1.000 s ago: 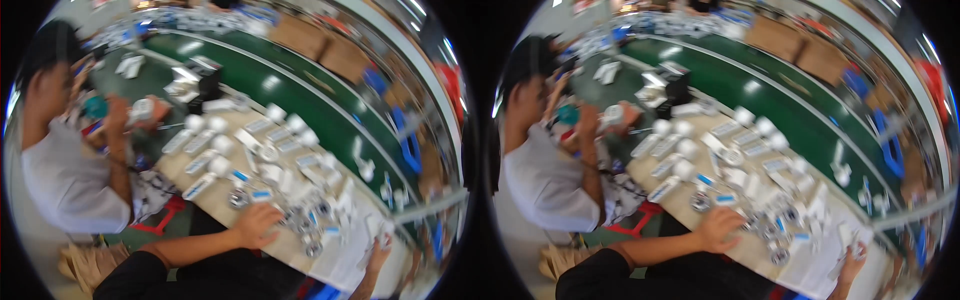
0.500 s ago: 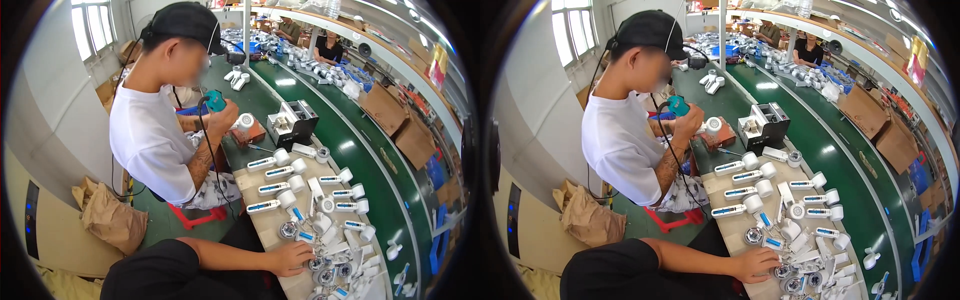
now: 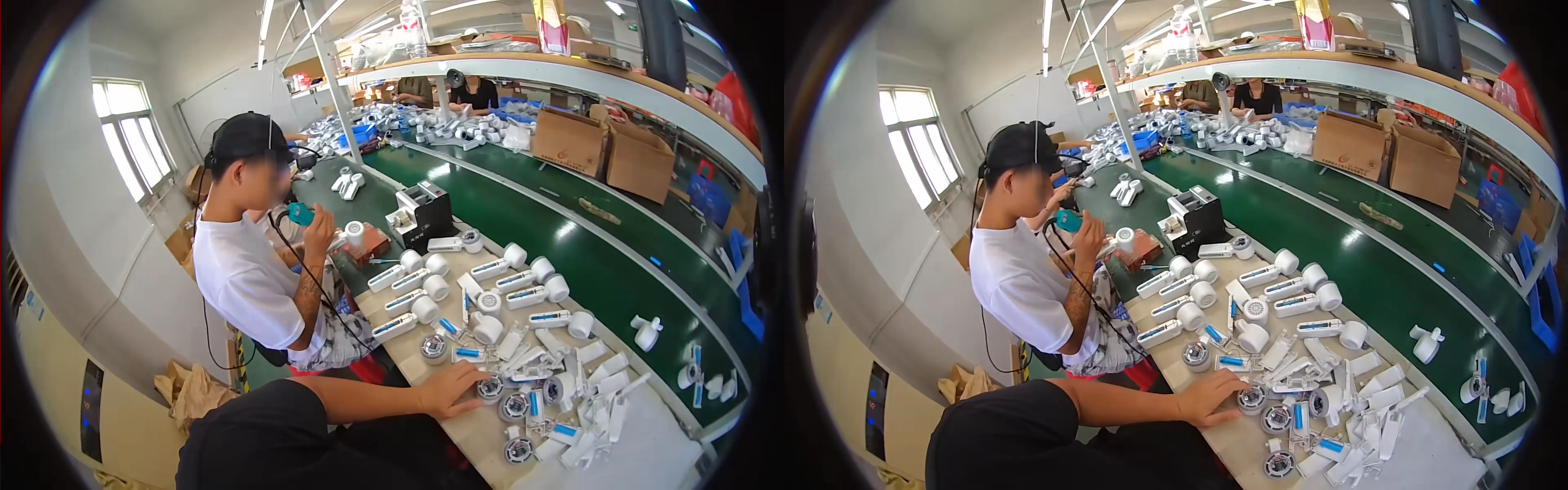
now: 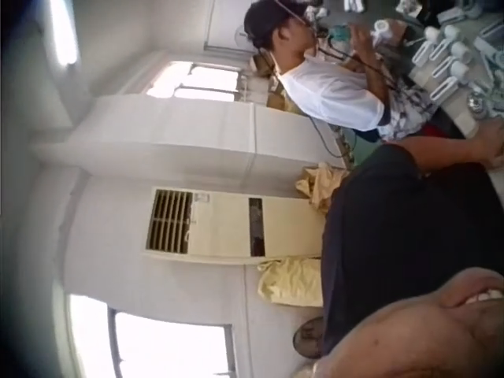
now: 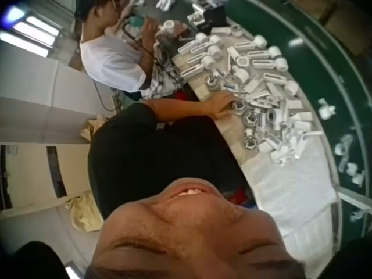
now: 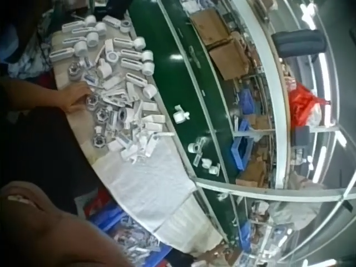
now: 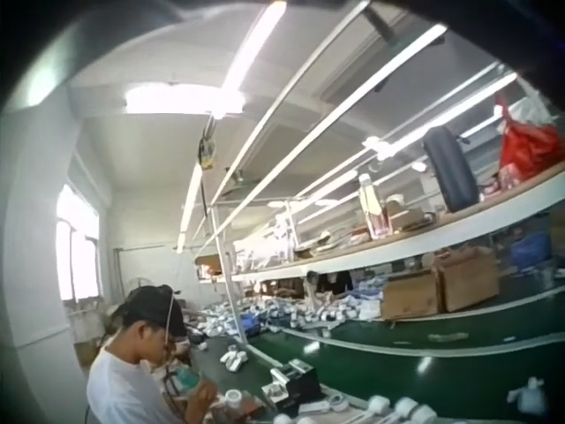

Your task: The person assembles small handheld fans by snapping together various plastic components, fan motors, and battery covers by hand.

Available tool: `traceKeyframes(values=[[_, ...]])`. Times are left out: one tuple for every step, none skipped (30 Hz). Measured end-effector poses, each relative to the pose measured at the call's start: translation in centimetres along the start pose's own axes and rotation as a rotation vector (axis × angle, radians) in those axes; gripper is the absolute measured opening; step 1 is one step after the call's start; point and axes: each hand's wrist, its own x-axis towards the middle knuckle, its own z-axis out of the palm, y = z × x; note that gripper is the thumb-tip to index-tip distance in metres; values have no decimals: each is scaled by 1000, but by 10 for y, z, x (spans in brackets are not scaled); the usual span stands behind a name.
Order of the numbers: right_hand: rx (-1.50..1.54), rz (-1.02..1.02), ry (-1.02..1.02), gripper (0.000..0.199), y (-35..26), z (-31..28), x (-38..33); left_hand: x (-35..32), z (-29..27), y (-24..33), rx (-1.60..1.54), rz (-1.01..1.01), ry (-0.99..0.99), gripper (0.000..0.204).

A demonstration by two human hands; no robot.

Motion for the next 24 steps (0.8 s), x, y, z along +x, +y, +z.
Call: traceKeyframes(values=[[27,0,-16,46,7,16,4,0,0,3,16,-10,-4,51],[53,-2,-34,45,12,32,9,1,0,7,21,-6,-5,52],[85,-1,-55,45,12,57,8,0,0,7,36,-6,-5,52],[117,-2,-77,44,10,82,7,-2,3,8,45,-30,10,53],[147,-4,-99,44,7,106,5,-2,4,7,52,-54,26,54],[172,-5,-123,43,4,128,1,-3,3,9,63,-62,25,54],[195,-8,-146,43,0,148,-3,-3,3,10,83,-75,67,53],[216,-11,-169,42,-5,168,-7,-4,2,11,103,-88,109,53],[232,-22,-191,42,-11,183,-6,-4,4,11,103,-101,113,53],[247,-33,-212,42,-18,197,-6,-3,4,10,103,-97,118,53],[261,-46,-232,41,-25,210,-5,-1,4,9,101,-93,124,53],[275,-58,-250,41,-32,222,-4,1,2,8,86,-86,126,52],[287,-72,-267,41,-40,234,-3,0,3,8,80,-98,132,52],[299,-85,-283,40,-48,244,-3,-1,4,9,77,-99,140,52],[313,-99,-294,40,-58,255,-2,-1,4,7,74,-95,149,52],[326,-114,-304,40,-68,264,-1,-1,4,6,63,-101,157,52],[338,-129,-313,40,-77,273,-1,-1,4,5,58,-92,167,52],[342,-145,-322,40,-83,275,2,-3,6,7,47,-87,174,52],[343,-161,-330,40,-88,275,5,-4,5,7,38,-83,186,51],[343,-176,-337,40,-92,275,8,-6,1,5,28,-80,197,51],[339,-191,-343,40,-96,273,13,-8,-2,5,-5,-96,185,51],[339,-207,-340,40,-98,269,21,-9,-3,5,-34,-98,191,51],[338,-221,-336,40,-99,265,29,-12,-3,5,-46,-97,208,51],[341,-233,-327,40,-100,260,36,-12,-4,3,-58,-89,223,50]])
